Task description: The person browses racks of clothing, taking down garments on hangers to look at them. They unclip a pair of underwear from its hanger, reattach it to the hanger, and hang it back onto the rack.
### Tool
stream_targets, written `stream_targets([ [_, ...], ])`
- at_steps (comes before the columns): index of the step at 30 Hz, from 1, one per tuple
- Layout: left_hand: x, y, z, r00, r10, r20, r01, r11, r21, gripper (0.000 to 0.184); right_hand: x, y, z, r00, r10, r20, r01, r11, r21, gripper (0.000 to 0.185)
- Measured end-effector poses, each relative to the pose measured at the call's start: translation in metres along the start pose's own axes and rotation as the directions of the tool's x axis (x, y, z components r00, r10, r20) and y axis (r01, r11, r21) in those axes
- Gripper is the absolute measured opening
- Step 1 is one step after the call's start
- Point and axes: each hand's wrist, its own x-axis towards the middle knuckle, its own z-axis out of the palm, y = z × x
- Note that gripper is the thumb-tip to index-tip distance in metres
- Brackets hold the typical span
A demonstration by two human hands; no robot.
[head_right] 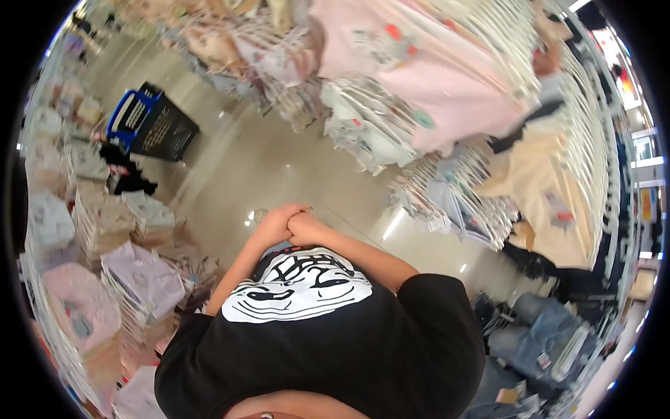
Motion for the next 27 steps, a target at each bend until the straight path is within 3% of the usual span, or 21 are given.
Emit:
stream_targets([
  [1,-0.006,0.0,-0.009,0.999,0.0,-0.035,0.0,1.0,-0.006,0.045,0.012,-0.004,-0.001,0.999,-0.043,0.004,0.043,0.999,-0.009,0.014],
  [2,-0.009,-0.001,-0.022,0.997,0.007,-0.074,-0.008,1.0,-0.006,0.044,0.023,-0.011,-0.002,0.988,0.061,0.144,-0.064,0.998,0.014,0.014],
  [3,-0.012,-0.005,-0.033,0.994,0.017,-0.111,-0.018,1.0,-0.003,0.043,0.034,-0.021,-0.003,0.985,0.046,0.164,-0.052,0.998,0.032,0.014],
  [5,-0.02,-0.018,-0.047,0.988,-0.076,-0.136,0.069,0.996,-0.057,0.043,0.057,-0.037,-0.005,0.98,0.016,0.199,-0.03,0.997,0.067,0.013],
  [9,-0.023,-0.048,-0.075,0.961,-0.238,-0.14,0.216,0.964,-0.155,0.043,0.104,-0.026,0.012,0.976,-0.185,0.118,0.197,0.975,-0.1,0.01],
  [16,-0.02,-0.098,-0.133,0.94,-0.33,-0.086,0.304,0.925,-0.226,0.047,0.18,-0.04,0.011,0.972,-0.228,0.06,0.231,0.971,-0.059,0.011],
  [19,-0.028,-0.114,-0.177,0.927,-0.36,-0.103,0.342,0.927,-0.154,0.046,0.223,-0.065,0.012,0.966,-0.214,0.144,0.223,0.973,-0.05,0.011],
  [22,-0.046,-0.131,-0.215,0.928,-0.215,-0.306,0.213,0.976,-0.042,0.047,0.268,-0.083,0.027,0.931,-0.297,0.213,0.309,0.951,-0.026,0.011],
  [25,-0.065,-0.139,-0.249,0.777,0.096,-0.622,0.095,0.959,0.266,0.057,0.305,-0.109,0.033,0.883,-0.36,0.301,0.408,0.906,-0.112,0.009],
  [27,-0.075,-0.16,-0.254,0.708,0.112,-0.697,0.119,0.954,0.274,0.072,0.324,-0.12,0.036,0.853,-0.368,0.371,0.46,0.865,-0.2,0.009],
])
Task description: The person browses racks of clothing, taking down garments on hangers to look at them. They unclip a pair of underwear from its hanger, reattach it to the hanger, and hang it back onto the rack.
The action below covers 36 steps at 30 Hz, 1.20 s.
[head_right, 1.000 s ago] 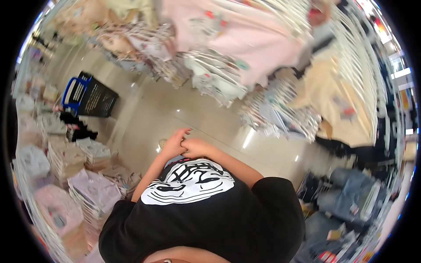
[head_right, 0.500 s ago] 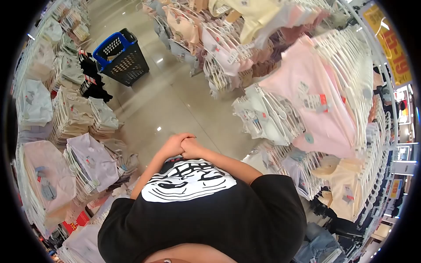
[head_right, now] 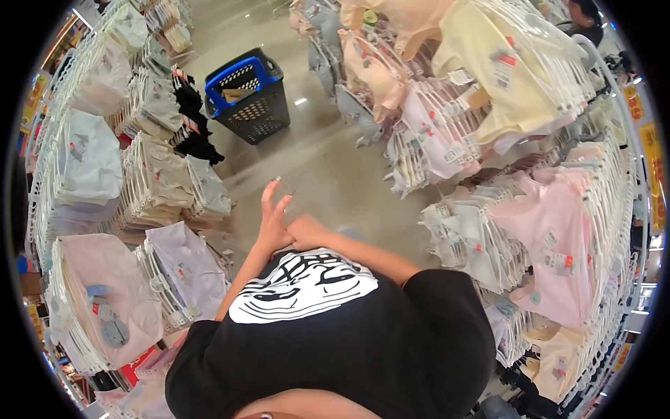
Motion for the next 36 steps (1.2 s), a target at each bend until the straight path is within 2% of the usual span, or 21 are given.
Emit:
stream_targets([
  [2,0.004,-0.012,-0.004,0.992,-0.029,-0.12,0.033,0.999,0.036,0.079,0.016,-0.001,-0.008,1.0,-0.025,-0.011,0.025,0.999,0.028,0.009],
  [3,0.007,-0.02,-0.004,0.992,-0.032,-0.122,0.039,0.998,0.055,0.086,0.024,-0.001,-0.013,0.999,-0.031,-0.006,0.031,0.999,0.025,0.009],
  [6,0.016,-0.041,-0.006,0.987,-0.068,-0.143,0.076,0.996,0.052,0.086,0.046,0.011,-0.02,0.999,-0.031,0.029,0.03,0.999,0.017,0.009],
  [9,0.036,-0.056,-0.009,0.956,-0.261,-0.133,0.268,0.962,0.04,0.087,0.072,0.033,-0.028,0.998,-0.049,0.041,0.046,0.997,0.069,0.01],
  [10,0.042,-0.068,-0.007,0.907,-0.421,-0.035,0.413,0.901,-0.132,0.087,0.083,0.04,-0.031,0.999,-0.029,0.043,0.023,0.992,0.127,0.01],
  [12,0.052,-0.098,0.001,0.74,-0.633,0.228,0.664,0.632,-0.399,0.085,0.108,0.057,-0.039,0.999,0.003,0.045,-0.014,0.969,0.245,0.011],
  [15,0.083,-0.137,0.004,0.592,-0.669,0.449,0.785,0.355,-0.507,0.089,0.146,0.087,-0.057,0.998,0.002,0.071,-0.025,0.943,0.332,0.012],
  [17,0.119,-0.152,0.004,0.702,-0.706,0.091,0.689,0.642,-0.338,0.087,0.174,0.109,-0.079,0.996,-0.026,0.082,-0.006,0.933,0.359,0.011],
  [19,0.174,-0.152,-0.012,0.815,-0.541,-0.209,0.536,0.84,-0.083,0.085,0.198,0.129,-0.106,0.992,0.001,0.13,-0.057,0.902,0.429,0.011],
  [22,0.234,-0.173,-0.027,0.94,-0.336,-0.062,0.342,0.911,0.231,0.087,0.225,0.152,-0.158,0.989,-0.034,0.142,-0.047,0.844,0.534,0.005],
  [23,0.253,-0.182,-0.027,0.954,-0.299,-0.015,0.292,0.917,0.272,0.09,0.232,0.16,-0.174,0.991,-0.01,0.137,-0.056,0.88,0.471,0.009],
  [24,0.268,-0.191,-0.021,0.913,-0.404,-0.055,0.408,0.903,0.135,0.089,0.241,0.169,-0.186,0.991,0.014,0.134,-0.068,0.91,0.408,0.013],
  [26,0.288,-0.214,-0.002,0.784,-0.615,-0.081,0.6,0.785,-0.151,0.087,0.266,0.185,-0.202,0.999,0.004,-0.038,0.012,0.912,0.411,0.013],
  [27,0.292,-0.223,0.001,0.524,-0.799,0.295,0.666,0.169,-0.727,0.087,0.276,0.188,-0.209,0.993,0.003,-0.115,0.045,0.909,0.414,0.013],
  [30,0.305,-0.239,-0.005,0.482,-0.852,0.205,0.39,-0.001,-0.921,0.088,0.308,0.188,-0.228,0.99,-0.051,-0.134,0.078,0.975,0.206,0.013],
  [31,0.316,-0.241,-0.013,0.561,-0.828,-0.025,0.472,0.344,-0.812,0.086,0.316,0.187,-0.234,0.985,-0.112,-0.133,0.129,0.983,0.128,0.01],
  [32,0.328,-0.242,-0.025,0.679,-0.709,-0.188,0.486,0.627,-0.608,0.085,0.324,0.186,-0.241,0.988,-0.136,-0.071,0.142,0.987,0.075,0.01],
  [33,0.338,-0.245,-0.041,0.792,-0.536,-0.292,0.443,0.834,-0.33,0.084,0.332,0.184,-0.247,0.987,-0.158,-0.007,0.158,0.987,0.025,0.01],
  [34,0.344,-0.253,-0.054,0.887,-0.33,-0.322,0.345,0.938,-0.012,0.082,0.341,0.184,-0.25,0.983,-0.176,0.057,0.177,0.984,-0.022,0.009],
  [35,0.341,-0.271,-0.059,0.948,-0.192,-0.255,0.232,0.963,0.138,0.08,0.351,0.189,-0.245,0.979,-0.174,0.111,0.177,0.984,-0.022,0.009],
  [36,0.343,-0.28,-0.066,0.961,-0.209,-0.181,0.245,0.946,0.21,0.08,0.361,0.193,-0.24,0.979,-0.168,0.119,0.174,0.984,-0.041,0.009],
])
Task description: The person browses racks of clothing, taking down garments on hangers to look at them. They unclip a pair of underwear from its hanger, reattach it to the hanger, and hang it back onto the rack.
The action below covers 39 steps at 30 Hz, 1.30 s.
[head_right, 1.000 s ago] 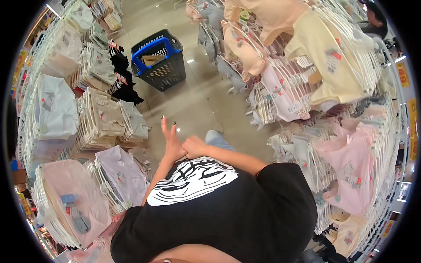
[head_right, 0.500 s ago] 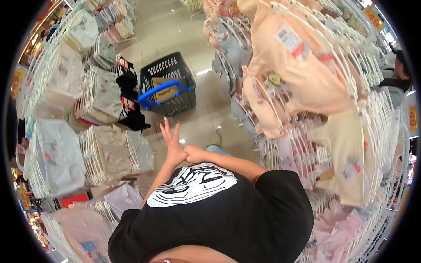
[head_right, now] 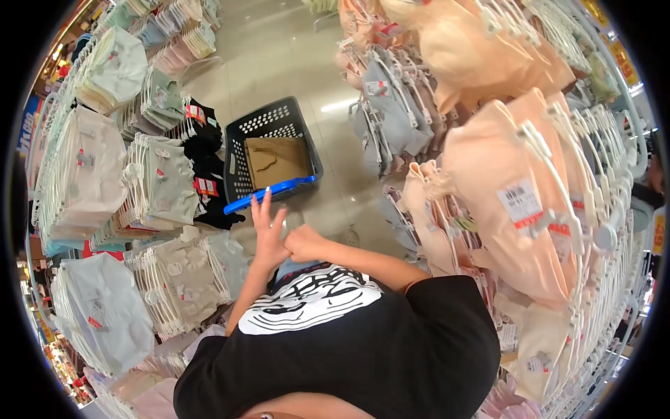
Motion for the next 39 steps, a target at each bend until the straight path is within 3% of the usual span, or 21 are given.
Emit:
stream_targets([
  [2,0.015,-0.019,-0.006,0.989,0.004,0.151,-0.025,0.99,0.139,0.079,0.022,0.012,0.004,1.0,0.018,0.008,-0.018,0.999,-0.051,0.009],
  [3,0.024,-0.029,-0.002,0.986,-0.107,0.13,0.12,0.989,-0.092,0.078,0.032,0.015,-0.002,0.993,-0.023,-0.118,0.017,0.998,-0.052,0.008],
  [4,0.027,-0.043,0.006,0.945,-0.291,0.15,0.325,0.891,-0.317,0.076,0.044,0.021,-0.008,0.978,-0.04,-0.207,0.023,0.996,-0.084,0.008],
  [5,0.027,-0.06,0.018,0.867,-0.413,0.278,0.496,0.662,-0.562,0.075,0.058,0.026,-0.014,0.954,-0.055,-0.296,0.022,0.994,-0.111,0.009],
  [6,0.038,-0.069,0.02,0.769,-0.469,0.435,0.612,0.34,-0.714,0.074,0.071,0.03,-0.021,0.92,-0.074,-0.384,0.018,0.989,-0.146,0.009],
  [8,0.057,-0.092,0.011,0.837,-0.352,0.419,0.546,0.582,-0.603,0.064,0.094,0.04,-0.023,0.878,-0.079,-0.472,0.001,0.987,-0.163,0.016],
  [10,0.083,-0.111,-0.004,0.9,-0.192,0.39,0.365,0.821,-0.439,0.061,0.114,0.045,-0.03,0.852,-0.11,-0.512,0.005,0.979,-0.202,0.016],
  [12,0.1,-0.125,-0.011,0.908,-0.144,0.394,0.331,0.822,-0.463,0.049,0.131,0.05,-0.038,0.858,-0.146,-0.492,0.01,0.963,-0.269,0.016],
  [15,0.114,-0.146,-0.014,0.926,-0.108,0.361,0.283,0.833,-0.476,0.037,0.152,0.056,-0.042,0.901,-0.094,-0.424,0.004,0.978,-0.209,0.015],
  [16,0.122,-0.151,-0.021,0.964,0.052,0.261,0.071,0.895,-0.44,0.036,0.159,0.054,-0.045,0.93,-0.039,-0.365,-0.019,0.988,-0.155,0.015],
  [18,0.138,-0.16,-0.038,0.917,0.389,0.091,-0.347,0.888,-0.301,0.035,0.171,0.053,-0.044,0.954,0.05,-0.295,-0.079,0.993,-0.087,0.015],
  [19,0.135,-0.169,-0.034,0.903,0.425,0.069,-0.384,0.867,-0.317,0.032,0.176,0.053,-0.04,0.954,0.086,-0.286,-0.11,0.991,-0.07,0.016],
  [23,0.144,-0.194,-0.039,0.907,0.403,0.122,-0.345,0.878,-0.332,0.037,0.198,0.048,-0.047,0.955,0.18,-0.234,-0.207,0.974,-0.096,0.014],
  [26,0.147,-0.206,-0.034,0.919,0.118,0.375,0.067,0.893,-0.445,0.041,0.207,0.052,-0.037,0.91,0.315,-0.27,-0.34,0.939,-0.049,0.009],
  [30,0.131,-0.245,-0.014,0.728,0.057,0.683,0.4,0.774,-0.492,0.034,0.205,0.053,-0.04,0.785,0.366,-0.5,-0.366,0.925,0.102,0.009],
  [31,0.132,-0.247,-0.016,0.591,0.011,0.807,0.512,0.767,-0.386,0.036,0.201,0.055,-0.04,0.745,0.403,-0.532,-0.394,0.909,0.136,0.009],
  [32,0.122,-0.26,-0.007,0.626,0.053,0.778,0.45,0.79,-0.416,0.038,0.197,0.057,-0.042,0.702,0.437,-0.562,-0.419,0.892,0.17,0.01],
  [34,0.125,-0.248,-0.024,0.462,0.004,0.887,0.45,0.861,-0.239,0.039,0.185,0.058,-0.047,0.611,0.61,-0.505,-0.548,0.786,0.287,0.009],
  [35,0.117,-0.259,-0.016,0.485,0.154,0.861,0.259,0.915,-0.31,0.041,0.18,0.061,-0.047,0.566,0.642,-0.517,-0.553,0.761,0.339,0.01],
  [36,0.118,-0.26,-0.013,0.403,0.226,0.887,0.118,0.948,-0.295,0.043,0.175,0.064,-0.046,0.556,0.63,-0.543,-0.55,0.768,0.328,0.01],
  [39,0.117,-0.265,-0.009,0.368,0.213,0.905,0.161,0.944,-0.287,0.042,0.172,0.07,-0.045,0.541,0.6,-0.589,-0.546,0.783,0.297,0.011],
])
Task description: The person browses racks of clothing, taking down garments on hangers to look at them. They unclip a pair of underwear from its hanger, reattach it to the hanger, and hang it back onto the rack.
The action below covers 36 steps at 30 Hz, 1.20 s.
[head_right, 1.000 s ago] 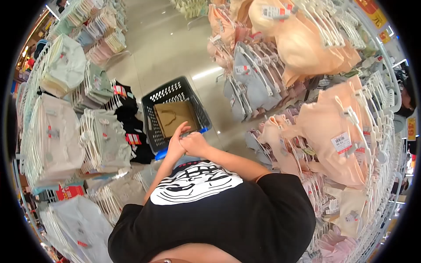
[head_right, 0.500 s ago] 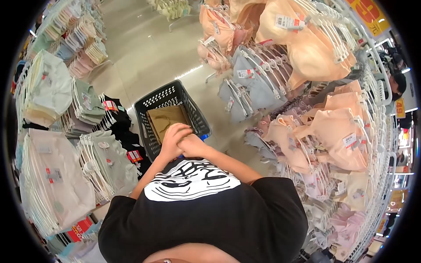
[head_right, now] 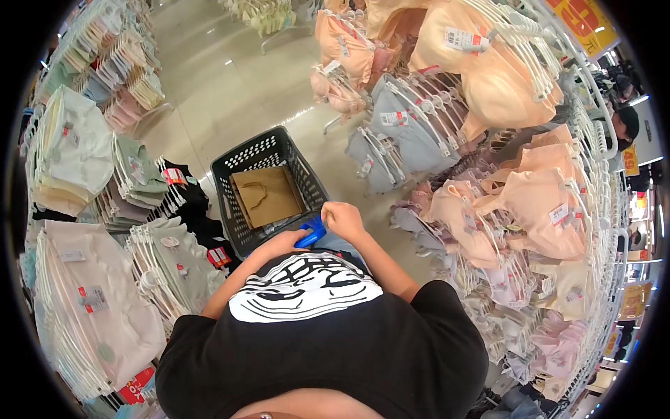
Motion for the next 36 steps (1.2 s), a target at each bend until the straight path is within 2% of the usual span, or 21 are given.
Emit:
stream_targets([
  [4,0.002,-0.008,0.001,0.998,-0.01,-0.057,0.009,1.0,-0.009,0.039,0.012,-0.006,0.001,1.0,-0.006,0.019,0.006,1.0,0.009,0.011],
  [7,0.0,-0.004,-0.008,0.979,-0.11,-0.169,0.103,0.994,-0.046,0.033,0.023,-0.004,0.006,0.998,-0.056,-0.014,0.056,0.998,0.024,0.01],
  [11,0.007,-0.006,-0.033,0.967,-0.083,-0.242,0.075,0.996,-0.043,0.029,0.047,0.001,0.005,0.997,-0.073,-0.014,0.073,0.997,0.002,0.009],
  [18,0.033,-0.022,-0.078,0.925,-0.122,-0.361,0.122,0.992,-0.023,0.028,0.108,0.032,-0.011,0.99,0.136,-0.039,-0.132,0.986,0.106,0.007],
  [21,0.041,-0.026,-0.11,0.884,-0.145,-0.444,0.141,0.989,-0.041,0.03,0.146,0.048,-0.027,0.965,0.238,-0.11,-0.213,0.956,0.2,0.008],
  [23,0.046,-0.031,-0.13,0.855,-0.134,-0.501,0.156,0.988,0.001,0.03,0.176,0.07,-0.036,0.921,0.317,-0.227,-0.256,0.93,0.262,0.012],
  [25,0.049,-0.037,-0.152,0.86,-0.174,-0.479,0.184,0.983,-0.027,0.03,0.21,0.08,-0.056,0.865,0.352,-0.357,-0.261,0.924,0.279,0.016],
  [31,0.063,-0.061,-0.209,0.837,-0.284,-0.468,0.326,0.945,0.01,0.031,0.305,0.128,-0.096,0.658,0.345,-0.67,-0.195,0.936,0.292,0.028],
  [33,0.067,-0.07,-0.223,0.812,-0.328,-0.484,0.378,0.926,0.005,0.03,0.328,0.135,-0.107,0.632,0.384,-0.673,-0.252,0.923,0.29,0.038],
  [35,0.071,-0.077,-0.241,0.808,-0.274,-0.522,0.368,0.926,0.083,0.027,0.347,0.147,-0.109,0.598,0.41,-0.689,-0.324,0.91,0.26,0.041],
  [36,0.074,-0.081,-0.25,0.801,-0.295,-0.521,0.389,0.918,0.078,0.026,0.356,0.15,-0.11,0.596,0.352,-0.722,-0.304,0.931,0.203,0.046],
])
